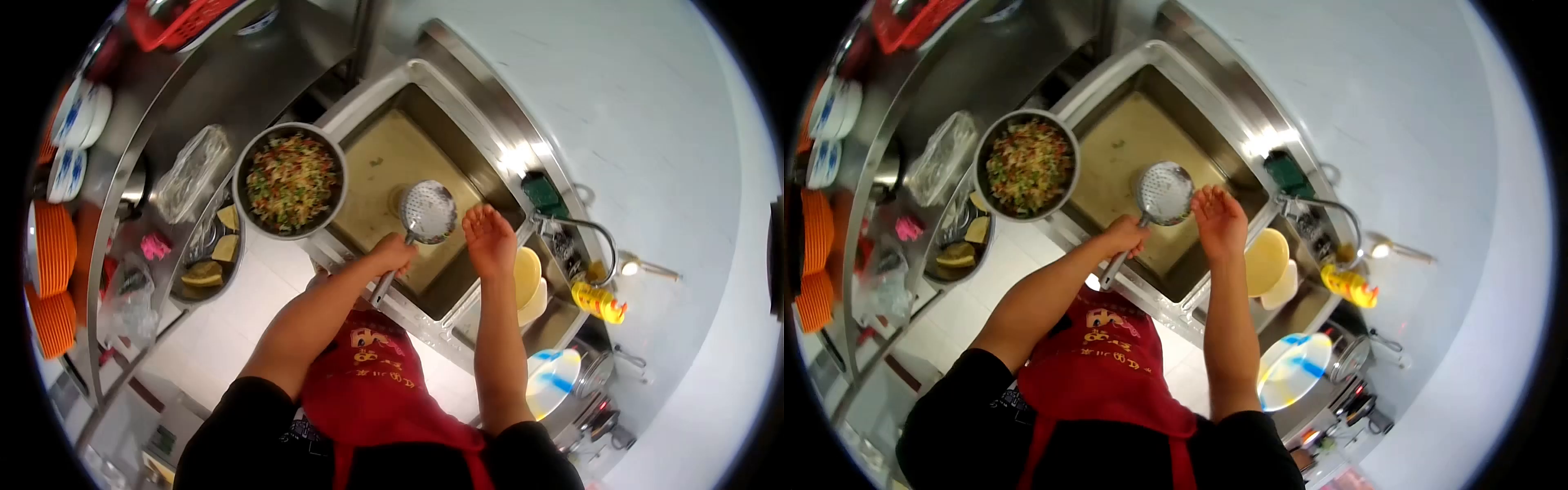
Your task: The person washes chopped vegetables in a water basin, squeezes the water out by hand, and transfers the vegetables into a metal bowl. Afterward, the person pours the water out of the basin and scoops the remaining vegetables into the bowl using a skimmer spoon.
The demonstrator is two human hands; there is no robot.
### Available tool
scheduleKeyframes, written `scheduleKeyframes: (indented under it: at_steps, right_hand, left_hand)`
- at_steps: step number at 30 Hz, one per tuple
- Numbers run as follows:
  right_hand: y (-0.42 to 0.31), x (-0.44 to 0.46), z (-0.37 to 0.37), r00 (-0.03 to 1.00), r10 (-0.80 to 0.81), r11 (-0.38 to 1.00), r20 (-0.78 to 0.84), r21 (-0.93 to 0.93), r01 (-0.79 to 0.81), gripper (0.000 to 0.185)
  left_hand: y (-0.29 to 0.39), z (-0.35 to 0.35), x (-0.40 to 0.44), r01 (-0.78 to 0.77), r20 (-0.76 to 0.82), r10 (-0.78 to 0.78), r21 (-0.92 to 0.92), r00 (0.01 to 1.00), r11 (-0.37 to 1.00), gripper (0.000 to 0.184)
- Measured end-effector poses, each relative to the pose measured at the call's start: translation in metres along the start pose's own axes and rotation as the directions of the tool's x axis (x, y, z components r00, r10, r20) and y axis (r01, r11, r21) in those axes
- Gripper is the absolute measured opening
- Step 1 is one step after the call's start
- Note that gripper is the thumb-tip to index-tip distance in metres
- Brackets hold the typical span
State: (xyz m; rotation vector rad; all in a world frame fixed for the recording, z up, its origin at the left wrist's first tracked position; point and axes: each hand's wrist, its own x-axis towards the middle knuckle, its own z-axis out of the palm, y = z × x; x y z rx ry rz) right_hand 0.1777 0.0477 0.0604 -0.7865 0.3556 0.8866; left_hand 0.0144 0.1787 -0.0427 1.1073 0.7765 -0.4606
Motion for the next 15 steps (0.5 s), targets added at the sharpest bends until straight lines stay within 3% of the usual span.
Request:
scheduleKeyframes:
  at_steps: [3,5,8,10,11,12,13,14,15]
  right_hand:
    - [-0.001,-0.028,-0.052,0.991,-0.002,0.999,-0.133,-0.039,-0.004,0.019]
    - [0.007,-0.04,-0.075,0.993,-0.019,1.0,-0.114,0.017,0.021,0.018]
    - [0.024,-0.042,-0.107,0.958,0.05,0.999,-0.281,0.011,-0.049,0.019]
    - [0.041,-0.031,-0.118,0.878,0.059,0.995,-0.474,-0.037,-0.087,0.019]
    - [0.049,-0.023,-0.125,0.875,0.061,0.997,-0.481,-0.018,-0.079,0.019]
    - [0.058,-0.006,-0.137,0.862,0.021,0.988,-0.507,-0.12,-0.095,0.02]
    - [0.067,0.01,-0.156,0.848,-0.016,0.969,-0.53,-0.218,-0.117,0.021]
    - [0.079,0.031,-0.184,0.865,-0.051,0.923,-0.498,-0.355,-0.15,0.027]
    - [0.085,0.049,-0.184,0.795,-0.17,0.859,-0.583,-0.483,-0.171,0.041]
  left_hand:
    - [-0.007,0.005,0.031,0.1,-0.018,-0.098,0.189,0.995,0.977,0.033]
    - [-0.007,0.009,0.052,0.113,-0.1,-0.095,0.198,0.991,0.974,0.034]
    - [-0.023,0.016,0.092,0.2,-0.16,-0.175,0.16,0.972,0.967,0.036]
    - [-0.029,0.02,0.115,0.178,-0.153,-0.151,0.184,0.977,0.967,0.036]
    - [-0.032,0.021,0.125,0.151,-0.154,-0.124,0.181,0.98,0.972,0.036]
    - [-0.035,0.021,0.137,0.155,-0.153,-0.126,0.201,0.98,0.967,0.036]
    - [-0.04,0.019,0.147,0.132,-0.25,-0.031,0.398,0.968,0.908,0.036]
    - [-0.046,0.017,0.157,0.126,-0.323,0.084,0.577,0.943,0.807,0.037]
    - [-0.046,0.014,0.163,0.131,-0.326,0.086,0.59,0.942,0.797,0.037]
